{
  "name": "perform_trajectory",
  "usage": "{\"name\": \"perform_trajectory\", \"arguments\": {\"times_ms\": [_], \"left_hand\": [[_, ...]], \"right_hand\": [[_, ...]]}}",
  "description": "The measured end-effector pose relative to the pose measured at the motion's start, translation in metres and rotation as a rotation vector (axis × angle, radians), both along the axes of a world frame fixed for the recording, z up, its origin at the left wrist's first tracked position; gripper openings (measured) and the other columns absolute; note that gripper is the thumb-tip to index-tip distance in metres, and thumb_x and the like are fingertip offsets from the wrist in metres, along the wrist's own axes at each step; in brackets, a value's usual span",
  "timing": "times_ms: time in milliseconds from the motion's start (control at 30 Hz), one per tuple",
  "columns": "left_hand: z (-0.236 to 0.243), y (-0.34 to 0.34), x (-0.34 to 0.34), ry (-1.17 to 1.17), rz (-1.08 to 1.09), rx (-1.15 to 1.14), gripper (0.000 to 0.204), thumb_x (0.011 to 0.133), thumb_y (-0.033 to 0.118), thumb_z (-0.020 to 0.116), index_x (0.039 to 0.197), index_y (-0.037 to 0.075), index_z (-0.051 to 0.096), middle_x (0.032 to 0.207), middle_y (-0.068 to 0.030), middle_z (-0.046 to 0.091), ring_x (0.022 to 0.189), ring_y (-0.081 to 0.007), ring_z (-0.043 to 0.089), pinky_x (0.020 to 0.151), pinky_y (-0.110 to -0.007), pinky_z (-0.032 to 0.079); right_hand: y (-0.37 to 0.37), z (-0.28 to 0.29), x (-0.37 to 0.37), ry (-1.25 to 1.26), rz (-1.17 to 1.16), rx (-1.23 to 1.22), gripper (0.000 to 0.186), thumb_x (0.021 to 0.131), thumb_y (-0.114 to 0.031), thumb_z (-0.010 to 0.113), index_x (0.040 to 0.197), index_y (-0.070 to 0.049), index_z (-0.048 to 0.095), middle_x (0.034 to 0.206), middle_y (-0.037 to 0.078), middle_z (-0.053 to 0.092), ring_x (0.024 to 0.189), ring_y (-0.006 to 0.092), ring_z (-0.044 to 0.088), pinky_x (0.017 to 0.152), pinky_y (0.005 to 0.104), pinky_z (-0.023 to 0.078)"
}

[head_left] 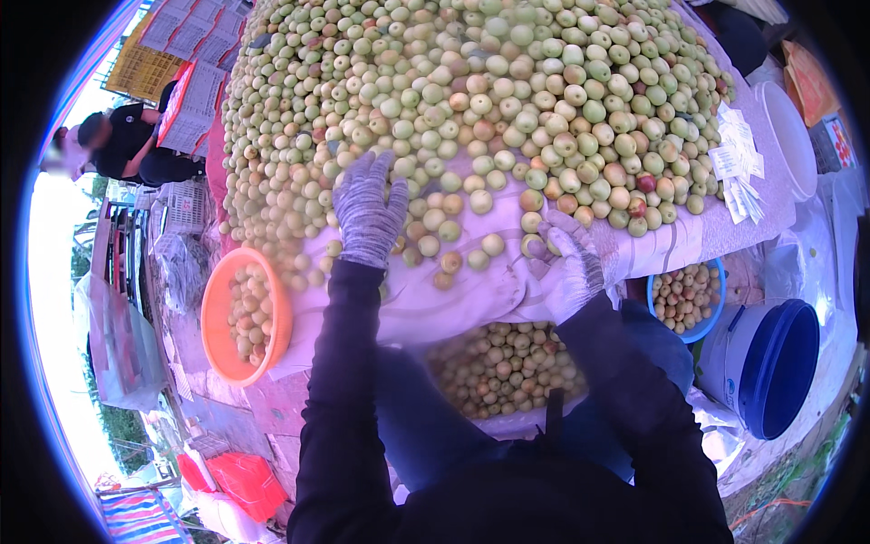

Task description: The person sits at a table covered with a large pile of small green fruits. They repeatedly pick up handfuls of fruit from the pile and place them into a white sack positioned between their legs. The person also occasionally places fruit into an orange bowl on the table.

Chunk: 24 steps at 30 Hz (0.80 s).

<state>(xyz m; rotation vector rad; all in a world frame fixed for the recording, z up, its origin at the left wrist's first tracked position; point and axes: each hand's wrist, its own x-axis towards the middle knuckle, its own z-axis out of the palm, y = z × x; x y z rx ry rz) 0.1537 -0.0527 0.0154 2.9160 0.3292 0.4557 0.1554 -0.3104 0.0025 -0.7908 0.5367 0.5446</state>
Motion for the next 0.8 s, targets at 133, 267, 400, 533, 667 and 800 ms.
{"name": "perform_trajectory", "arguments": {"times_ms": [133,267,400,533,667,800], "left_hand": [[-0.024,0.015,0.032,0.257,0.152,0.274,0.061,0.081,0.047,0.054,0.133,0.019,0.039,0.140,-0.0140,0.030,0.129,-0.0328,0.028,0.101,-0.062,0.017],[-0.039,0.003,0.011,0.264,0.136,0.320,0.061,0.081,0.052,0.051,0.133,0.023,0.038,0.140,-0.0098,0.030,0.130,-0.0282,0.027,0.100,-0.065,0.015],[-0.032,0.007,-0.024,0.315,0.182,0.177,0.054,0.080,0.044,0.056,0.129,0.025,0.043,0.136,-0.0148,0.034,0.127,-0.0339,0.029,0.100,-0.063,0.018],[-0.023,0.009,-0.063,0.352,0.107,0.098,0.058,0.076,0.040,0.061,0.129,0.025,0.042,0.137,-0.0167,0.029,0.126,-0.0418,0.024,0.098,-0.065,0.019],[-0.017,-0.004,-0.101,0.444,0.023,0.089,0.063,0.074,0.033,0.064,0.131,0.026,0.040,0.140,-0.0174,0.025,0.125,-0.0469,0.022,0.099,-0.061,0.020],[-0.011,-0.014,-0.131,0.488,0.060,0.086,0.062,0.073,0.029,0.065,0.130,0.022,0.043,0.140,-0.0180,0.027,0.126,-0.0434,0.024,0.102,-0.055,0.020]], "right_hand": [[0.002,0.002,-0.004,-0.036,-0.067,-0.008,0.031,0.085,-0.013,0.054,0.115,-0.012,0.047,0.096,0.006,0.059,0.076,0.0150,0.059,0.059,0.0278,0.050],[-0.040,-0.002,0.002,-0.003,-0.068,0.362,0.033,0.088,-0.028,0.051,0.116,-0.011,0.048,0.093,0.006,0.059,0.071,0.0161,0.059,0.054,0.0246,0.048],[-0.152,0.005,0.013,-0.193,-0.217,0.359,0.032,0.090,-0.031,0.048,0.112,-0.008,0.051,0.085,0.002,0.053,0.068,0.0134,0.052,0.056,0.0221,0.047],[-0.262,0.039,0.013,-0.478,-0.944,0.011,0.065,0.083,-0.048,0.045,0.123,0.003,0.044,0.118,0.013,0.055,0.099,0.0216,0.058,0.076,0.0315,0.049],[-0.229,0.042,0.009,-0.352,-0.676,0.251,0.054,0.088,-0.042,0.043,0.129,-0.007,0.042,0.114,0.009,0.055,0.080,0.0161,0.058,0.065,0.0270,0.050],[-0.106,0.027,0.030,-0.607,0.007,-0.467,0.040,0.090,-0.028,0.046,0.123,-0.006,0.047,0.101,0.007,0.061,0.077,0.0161,0.061,0.063,0.0263,0.051]]}}
